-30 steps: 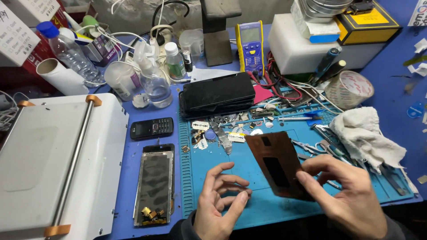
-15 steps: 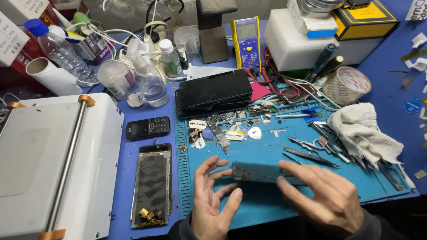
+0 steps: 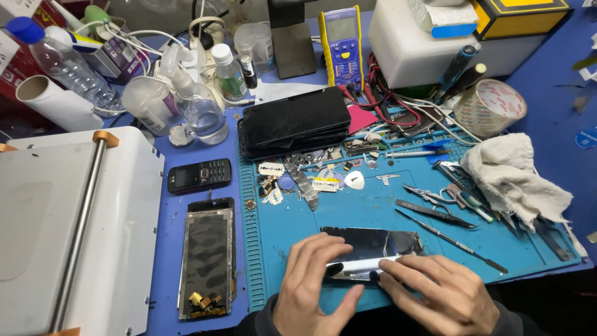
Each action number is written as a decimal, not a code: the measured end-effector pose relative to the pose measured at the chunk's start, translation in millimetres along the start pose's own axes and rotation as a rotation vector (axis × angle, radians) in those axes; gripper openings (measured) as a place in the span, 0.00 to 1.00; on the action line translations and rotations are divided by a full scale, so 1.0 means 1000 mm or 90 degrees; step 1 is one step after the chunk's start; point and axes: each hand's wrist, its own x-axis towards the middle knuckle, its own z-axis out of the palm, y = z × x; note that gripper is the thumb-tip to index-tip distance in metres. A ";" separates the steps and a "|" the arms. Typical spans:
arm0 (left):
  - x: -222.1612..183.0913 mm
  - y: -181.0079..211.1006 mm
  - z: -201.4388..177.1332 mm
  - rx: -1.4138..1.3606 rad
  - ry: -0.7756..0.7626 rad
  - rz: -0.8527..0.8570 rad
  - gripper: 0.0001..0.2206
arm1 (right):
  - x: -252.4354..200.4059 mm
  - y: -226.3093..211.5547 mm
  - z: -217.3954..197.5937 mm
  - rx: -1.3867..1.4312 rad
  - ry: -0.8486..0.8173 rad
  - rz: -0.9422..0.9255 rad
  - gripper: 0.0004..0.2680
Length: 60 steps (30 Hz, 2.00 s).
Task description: Repairing a smartphone by cleaning and disassembling internal screen components at a workbench.
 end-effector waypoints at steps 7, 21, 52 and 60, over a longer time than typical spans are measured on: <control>0.004 0.003 0.000 0.231 -0.113 0.141 0.24 | 0.005 0.012 -0.012 -0.003 0.062 -0.098 0.04; -0.004 -0.003 0.011 0.266 -0.003 0.172 0.07 | 0.000 0.023 -0.002 0.059 0.045 -0.112 0.04; 0.008 -0.013 0.004 0.254 -0.218 0.135 0.31 | 0.005 0.016 -0.013 0.184 0.009 -0.038 0.08; 0.003 -0.006 0.003 0.294 -0.177 0.152 0.29 | -0.030 0.034 -0.027 0.119 -0.011 0.238 0.13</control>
